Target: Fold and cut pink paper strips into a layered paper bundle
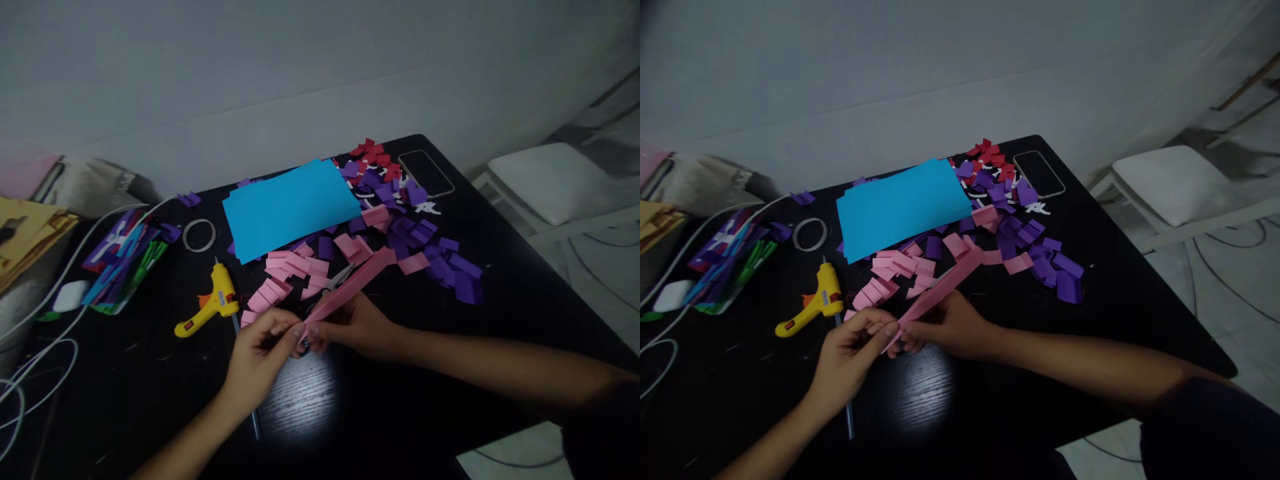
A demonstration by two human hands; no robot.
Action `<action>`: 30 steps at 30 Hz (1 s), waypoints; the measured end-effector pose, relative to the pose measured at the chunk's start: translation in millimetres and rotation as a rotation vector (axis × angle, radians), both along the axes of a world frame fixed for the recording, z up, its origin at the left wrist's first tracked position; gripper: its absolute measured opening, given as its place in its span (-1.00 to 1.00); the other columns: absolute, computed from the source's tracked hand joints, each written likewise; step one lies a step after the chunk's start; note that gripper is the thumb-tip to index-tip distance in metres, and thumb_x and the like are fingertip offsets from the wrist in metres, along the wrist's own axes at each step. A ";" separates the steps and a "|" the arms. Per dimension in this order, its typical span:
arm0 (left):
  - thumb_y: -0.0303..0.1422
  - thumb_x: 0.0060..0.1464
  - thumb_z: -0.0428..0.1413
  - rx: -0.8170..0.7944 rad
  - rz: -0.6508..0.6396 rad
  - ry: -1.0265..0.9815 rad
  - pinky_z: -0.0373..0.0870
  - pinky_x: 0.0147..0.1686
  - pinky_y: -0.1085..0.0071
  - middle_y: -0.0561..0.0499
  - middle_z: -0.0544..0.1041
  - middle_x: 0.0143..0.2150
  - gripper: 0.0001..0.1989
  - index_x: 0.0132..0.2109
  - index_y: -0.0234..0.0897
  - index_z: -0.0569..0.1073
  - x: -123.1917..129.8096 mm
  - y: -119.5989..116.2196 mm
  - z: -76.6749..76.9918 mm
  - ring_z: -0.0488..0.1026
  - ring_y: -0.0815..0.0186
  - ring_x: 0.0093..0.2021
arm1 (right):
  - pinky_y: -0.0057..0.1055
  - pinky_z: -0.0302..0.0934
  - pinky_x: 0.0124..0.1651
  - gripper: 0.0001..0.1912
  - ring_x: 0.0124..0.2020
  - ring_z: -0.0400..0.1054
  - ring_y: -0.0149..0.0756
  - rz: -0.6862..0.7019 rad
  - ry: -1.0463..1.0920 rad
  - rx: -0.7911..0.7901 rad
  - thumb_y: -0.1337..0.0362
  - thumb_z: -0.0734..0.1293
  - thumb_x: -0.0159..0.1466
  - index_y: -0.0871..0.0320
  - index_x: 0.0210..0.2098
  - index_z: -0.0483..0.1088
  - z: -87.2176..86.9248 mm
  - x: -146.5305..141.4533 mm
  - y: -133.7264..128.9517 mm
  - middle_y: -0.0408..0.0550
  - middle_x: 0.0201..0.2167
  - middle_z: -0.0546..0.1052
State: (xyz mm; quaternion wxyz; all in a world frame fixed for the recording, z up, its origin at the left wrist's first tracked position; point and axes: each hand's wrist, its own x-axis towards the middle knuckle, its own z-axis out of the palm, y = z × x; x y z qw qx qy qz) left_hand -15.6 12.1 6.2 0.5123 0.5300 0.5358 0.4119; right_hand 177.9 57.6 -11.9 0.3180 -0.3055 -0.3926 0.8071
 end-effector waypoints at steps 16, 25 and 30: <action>-0.34 0.22 0.22 -0.026 -0.015 -0.044 0.50 -0.49 0.56 0.06 0.58 -0.48 -0.86 -0.28 -0.31 0.55 0.0 2.3 -1.8 0.52 0.41 -0.51 | -0.43 0.48 -0.32 -0.68 -0.43 0.55 -0.33 0.030 -0.020 0.014 0.14 0.58 0.16 0.30 -0.32 0.58 -2.1 -1.6 -4.8 -0.02 -0.44 0.63; -0.22 0.20 0.22 -0.232 -0.146 0.034 0.38 -0.54 0.55 0.12 0.47 -0.53 -0.79 -0.28 -0.31 0.53 -13.3 -2.9 18.7 0.43 0.43 -0.56 | -0.30 0.48 -0.08 -0.70 -0.23 0.58 -0.24 -0.355 -0.302 0.334 0.17 0.50 0.26 0.18 -0.09 0.50 19.0 31.9 10.7 -0.03 -0.26 0.64; -0.21 0.26 0.16 -0.228 -0.308 0.179 0.35 -0.50 0.53 0.08 0.49 -0.45 -0.78 -0.23 -0.28 0.57 -15.2 -34.8 21.2 0.41 0.41 -0.50 | -0.30 0.45 0.06 -0.73 -0.04 0.54 -0.24 -0.469 -0.596 0.852 0.35 0.46 0.30 0.08 -0.01 0.50 20.1 69.5 -32.2 -0.01 -0.07 0.60</action>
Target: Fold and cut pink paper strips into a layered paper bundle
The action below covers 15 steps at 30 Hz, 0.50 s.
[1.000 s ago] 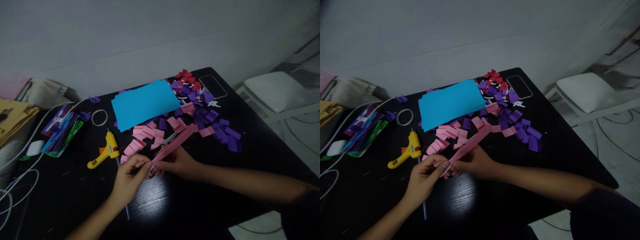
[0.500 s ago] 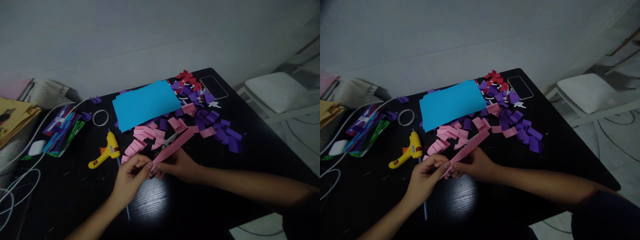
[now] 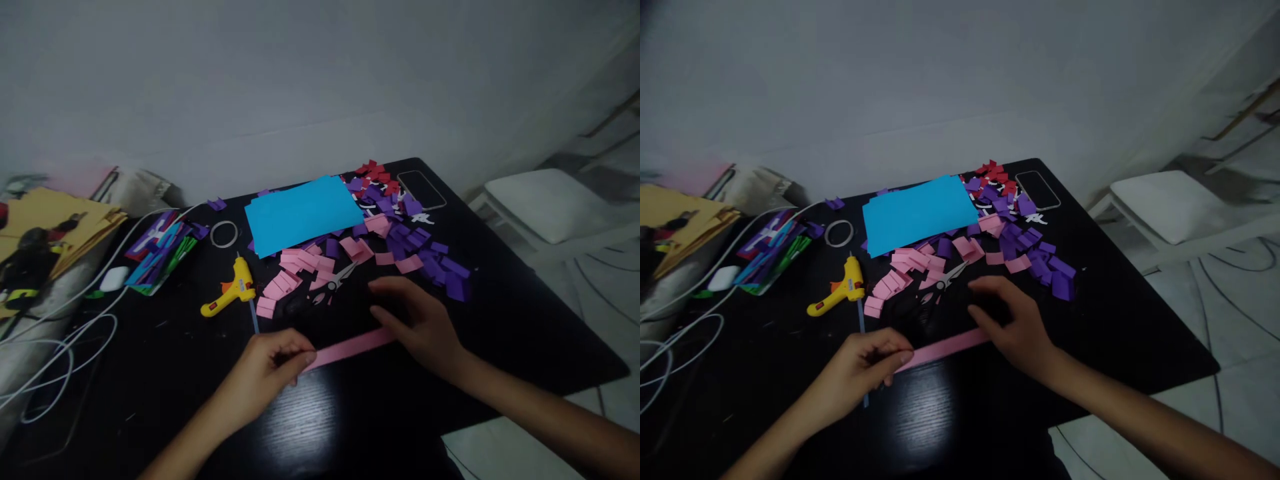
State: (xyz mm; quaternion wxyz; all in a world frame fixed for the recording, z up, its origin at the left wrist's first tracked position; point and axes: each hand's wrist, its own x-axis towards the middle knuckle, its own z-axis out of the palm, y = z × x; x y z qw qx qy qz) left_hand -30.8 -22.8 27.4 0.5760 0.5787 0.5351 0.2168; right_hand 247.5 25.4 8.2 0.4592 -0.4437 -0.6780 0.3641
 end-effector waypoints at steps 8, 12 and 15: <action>-0.26 0.34 0.12 0.238 -0.102 0.244 0.33 -0.35 0.48 0.05 0.56 -0.35 -0.81 -0.17 -0.17 0.62 7.3 -59.0 -11.4 0.48 0.35 -0.36 | -0.20 0.43 0.16 -0.71 0.13 0.44 -0.15 0.449 -0.354 0.350 0.42 0.33 0.41 0.21 0.11 0.46 -21.7 -3.6 -90.8 0.14 0.06 0.57; -0.27 0.36 0.09 0.352 -0.054 0.269 0.38 -0.33 0.46 0.02 0.57 -0.29 -0.80 -0.16 -0.17 0.61 8.2 -87.0 -17.5 0.51 0.31 -0.31 | -0.14 0.43 0.15 -0.72 0.06 0.45 -0.12 0.422 -0.435 0.392 0.42 0.30 0.42 0.24 0.10 0.46 -33.0 -8.0 -114.0 0.11 -0.02 0.60; -0.29 0.38 0.07 0.441 -0.009 0.275 0.44 -0.30 0.45 0.00 0.59 -0.23 -0.80 -0.14 -0.16 0.59 7.1 -106.1 -21.8 0.54 0.29 -0.26 | -0.08 0.42 0.16 -0.76 0.01 0.45 -0.10 0.370 -0.458 0.467 0.40 0.31 0.42 0.25 0.06 0.48 -38.7 -8.7 -127.2 0.12 -0.08 0.61</action>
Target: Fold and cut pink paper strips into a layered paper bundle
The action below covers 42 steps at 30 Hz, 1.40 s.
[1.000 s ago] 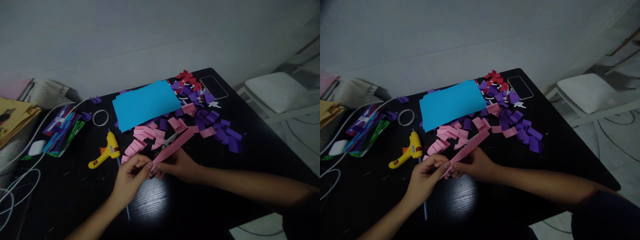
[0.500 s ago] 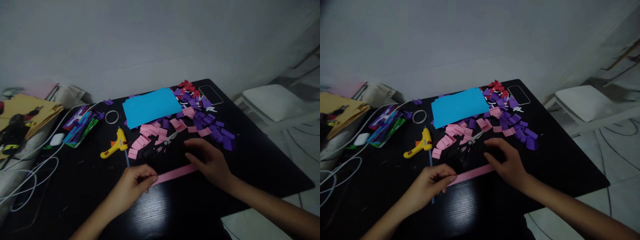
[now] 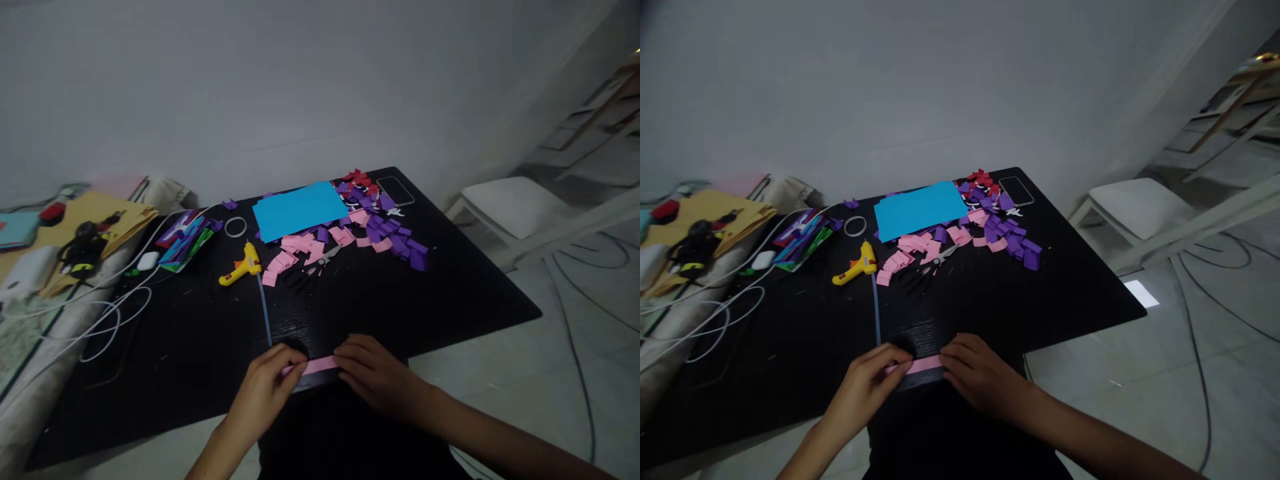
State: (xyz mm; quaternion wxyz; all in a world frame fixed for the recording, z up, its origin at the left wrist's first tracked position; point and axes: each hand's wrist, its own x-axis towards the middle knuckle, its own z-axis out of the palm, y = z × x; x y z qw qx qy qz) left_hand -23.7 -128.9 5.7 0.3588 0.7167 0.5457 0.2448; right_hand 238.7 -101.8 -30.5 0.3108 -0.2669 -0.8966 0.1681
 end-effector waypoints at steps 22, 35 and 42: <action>-0.56 0.31 0.12 0.675 -0.043 0.180 0.49 -0.04 0.26 -0.09 0.67 0.01 -0.71 0.10 -0.24 0.54 14.5 -43.3 -39.4 0.59 0.22 -0.05 | -0.19 0.42 0.04 -0.75 -0.02 0.44 -0.16 -0.059 0.087 0.001 0.51 0.24 0.43 0.23 -0.04 0.53 -8.1 -10.7 -27.1 0.07 -0.12 0.62; -0.56 0.32 0.12 0.702 -0.022 0.167 0.48 -0.06 0.26 -0.09 0.68 -0.05 -0.72 0.10 -0.24 0.54 17.8 -46.3 -49.9 0.60 0.21 -0.08 | -0.20 0.44 0.03 -0.70 -0.04 0.43 -0.17 0.001 0.084 -0.040 0.52 0.18 0.45 0.26 0.03 0.50 -13.0 -17.4 -26.1 0.09 -0.10 0.61; -0.55 0.32 0.11 0.710 -0.027 0.172 0.48 -0.03 0.22 -0.10 0.68 -0.02 -0.71 0.12 -0.24 0.52 16.9 -47.8 -54.3 0.60 0.18 -0.05 | -0.21 0.44 0.03 -0.71 -0.07 0.44 -0.18 0.000 0.098 0.008 0.53 0.18 0.44 0.29 -0.01 0.50 -10.9 -20.6 -25.4 0.10 -0.14 0.60</action>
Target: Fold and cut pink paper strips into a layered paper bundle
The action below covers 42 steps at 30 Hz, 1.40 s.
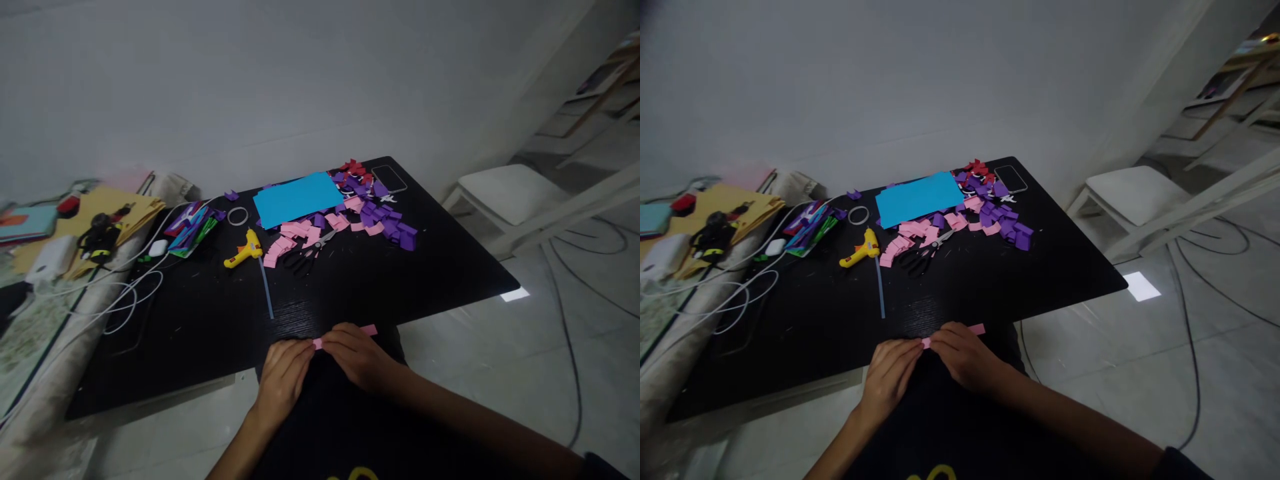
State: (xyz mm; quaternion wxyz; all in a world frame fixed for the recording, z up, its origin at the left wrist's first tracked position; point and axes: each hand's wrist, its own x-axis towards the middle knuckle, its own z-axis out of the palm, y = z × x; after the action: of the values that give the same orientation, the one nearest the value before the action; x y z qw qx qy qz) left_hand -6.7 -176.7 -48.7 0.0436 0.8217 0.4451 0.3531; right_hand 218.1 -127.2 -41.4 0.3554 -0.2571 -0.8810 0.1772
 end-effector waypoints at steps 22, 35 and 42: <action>-0.58 0.30 0.13 0.012 0.003 0.014 0.44 -0.04 0.26 -0.07 0.69 -0.05 -0.72 0.09 -0.26 0.53 2.3 2.6 7.0 0.60 0.21 -0.08 | -0.20 0.43 0.00 -0.71 -0.10 0.43 -0.19 -0.076 0.003 0.047 0.57 0.21 0.41 0.24 -0.04 0.52 -5.7 14.8 -1.4 0.05 -0.17 0.62; -0.57 0.31 0.13 0.050 0.017 0.006 0.39 -0.06 0.27 -0.08 0.68 -0.07 -0.76 0.07 -0.31 0.54 5.3 1.9 3.9 0.56 0.21 -0.09 | -0.18 0.46 0.02 -0.71 -0.08 0.44 -0.15 -0.084 -0.013 0.078 0.58 0.21 0.40 0.31 0.00 0.50 -0.1 5.7 -5.5 0.10 -0.13 0.61; -0.56 0.32 0.12 0.049 0.010 0.010 0.39 -0.04 0.26 -0.09 0.68 -0.05 -0.75 0.09 -0.31 0.53 4.3 1.5 1.7 0.55 0.21 -0.07 | -0.23 0.47 0.05 -0.70 -0.04 0.44 -0.16 -0.033 0.014 0.082 0.56 0.22 0.42 0.37 0.05 0.49 -1.7 -11.7 -6.3 0.14 -0.10 0.62</action>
State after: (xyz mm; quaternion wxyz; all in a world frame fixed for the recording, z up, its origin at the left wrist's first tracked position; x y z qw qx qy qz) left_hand -2.4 -175.2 -47.0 0.0197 0.8220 0.4407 0.3600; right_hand 206.5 -133.5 -43.2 0.3748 -0.2557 -0.8805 0.1371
